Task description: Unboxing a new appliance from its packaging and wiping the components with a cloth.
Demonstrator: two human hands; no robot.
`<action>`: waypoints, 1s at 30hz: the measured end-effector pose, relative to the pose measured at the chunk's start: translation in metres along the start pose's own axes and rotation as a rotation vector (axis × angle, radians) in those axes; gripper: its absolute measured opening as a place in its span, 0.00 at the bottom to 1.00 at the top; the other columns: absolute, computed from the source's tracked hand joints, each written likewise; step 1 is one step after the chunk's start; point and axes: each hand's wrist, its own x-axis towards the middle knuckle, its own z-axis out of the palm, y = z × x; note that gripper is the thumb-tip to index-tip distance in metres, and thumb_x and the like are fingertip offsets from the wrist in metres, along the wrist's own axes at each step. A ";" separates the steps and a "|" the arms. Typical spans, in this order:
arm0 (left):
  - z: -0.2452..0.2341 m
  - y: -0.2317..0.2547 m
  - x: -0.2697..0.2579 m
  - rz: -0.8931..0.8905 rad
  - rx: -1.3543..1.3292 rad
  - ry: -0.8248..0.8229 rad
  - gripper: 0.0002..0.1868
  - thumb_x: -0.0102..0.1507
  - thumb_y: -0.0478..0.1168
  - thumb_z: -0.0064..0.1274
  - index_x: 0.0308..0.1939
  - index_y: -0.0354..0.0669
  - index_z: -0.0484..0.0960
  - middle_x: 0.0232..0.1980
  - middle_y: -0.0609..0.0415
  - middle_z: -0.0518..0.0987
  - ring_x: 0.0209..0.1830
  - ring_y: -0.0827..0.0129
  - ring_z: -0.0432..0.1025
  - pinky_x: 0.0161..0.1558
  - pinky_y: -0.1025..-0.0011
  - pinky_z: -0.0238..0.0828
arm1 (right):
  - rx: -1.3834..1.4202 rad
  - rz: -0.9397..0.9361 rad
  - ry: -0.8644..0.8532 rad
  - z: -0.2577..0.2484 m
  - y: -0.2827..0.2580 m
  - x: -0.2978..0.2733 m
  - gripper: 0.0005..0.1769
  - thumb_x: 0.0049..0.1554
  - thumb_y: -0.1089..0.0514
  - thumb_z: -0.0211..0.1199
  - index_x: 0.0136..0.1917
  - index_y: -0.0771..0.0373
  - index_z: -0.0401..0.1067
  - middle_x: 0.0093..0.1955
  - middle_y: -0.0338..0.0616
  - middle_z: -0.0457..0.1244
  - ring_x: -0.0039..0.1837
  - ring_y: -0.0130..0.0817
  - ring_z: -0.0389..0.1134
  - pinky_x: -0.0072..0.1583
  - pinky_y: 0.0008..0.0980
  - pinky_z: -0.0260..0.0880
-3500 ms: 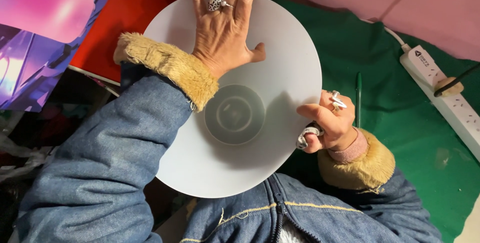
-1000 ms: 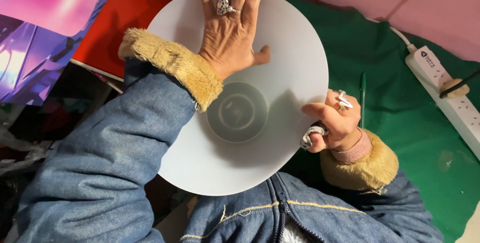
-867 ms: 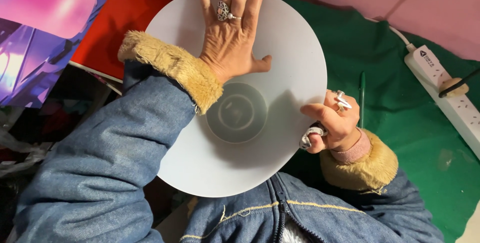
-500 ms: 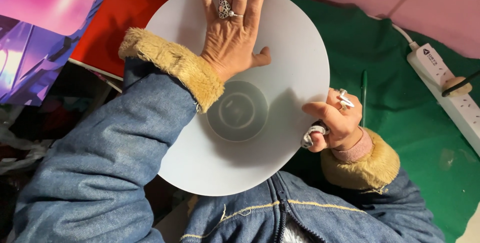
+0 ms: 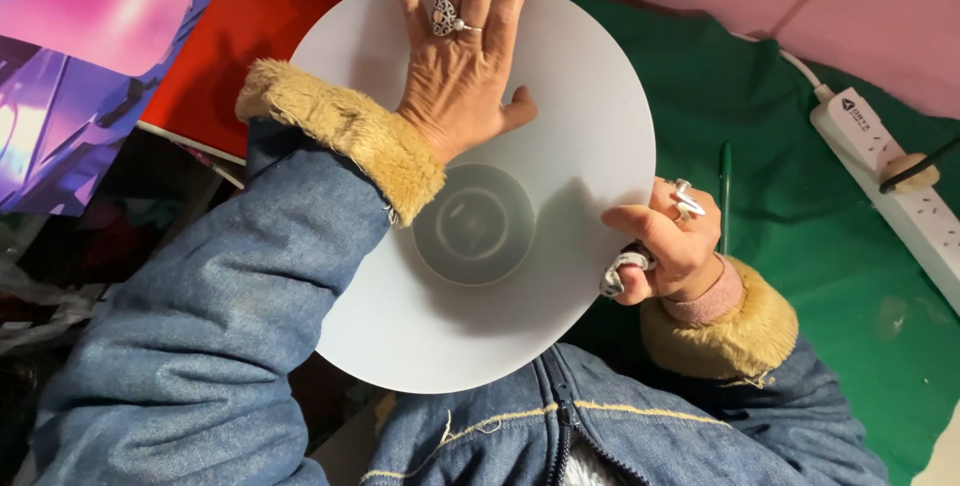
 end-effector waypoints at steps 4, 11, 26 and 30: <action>-0.005 -0.002 0.008 0.020 -0.069 -0.001 0.63 0.50 0.57 0.71 0.76 0.38 0.45 0.73 0.46 0.53 0.80 0.51 0.48 0.76 0.27 0.25 | -0.016 -0.017 -0.028 -0.007 0.001 0.003 0.26 0.62 0.40 0.54 0.47 0.68 0.72 0.41 0.50 0.65 0.39 0.43 0.66 0.43 0.39 0.65; -0.007 0.000 0.010 -0.049 -0.060 -0.093 0.69 0.48 0.66 0.75 0.78 0.40 0.48 0.71 0.43 0.55 0.77 0.48 0.49 0.74 0.27 0.29 | -0.093 0.474 0.104 -0.024 0.017 0.007 0.25 0.63 0.48 0.56 0.64 0.71 0.68 0.46 0.52 0.66 0.46 0.48 0.67 0.51 0.41 0.69; -0.013 0.009 0.008 -0.043 -0.060 -0.215 0.77 0.47 0.69 0.73 0.81 0.31 0.41 0.79 0.37 0.49 0.82 0.41 0.40 0.75 0.26 0.26 | -0.012 0.209 -0.061 -0.015 -0.020 0.093 0.38 0.73 0.38 0.44 0.85 0.61 0.44 0.87 0.55 0.38 0.87 0.53 0.33 0.84 0.50 0.32; -0.015 0.008 0.009 -0.090 -0.073 -0.275 0.75 0.49 0.65 0.74 0.83 0.32 0.41 0.81 0.39 0.51 0.83 0.44 0.42 0.78 0.28 0.27 | 0.577 0.557 0.017 -0.002 -0.001 0.099 0.38 0.72 0.51 0.47 0.87 0.63 0.37 0.88 0.55 0.36 0.87 0.44 0.37 0.86 0.42 0.36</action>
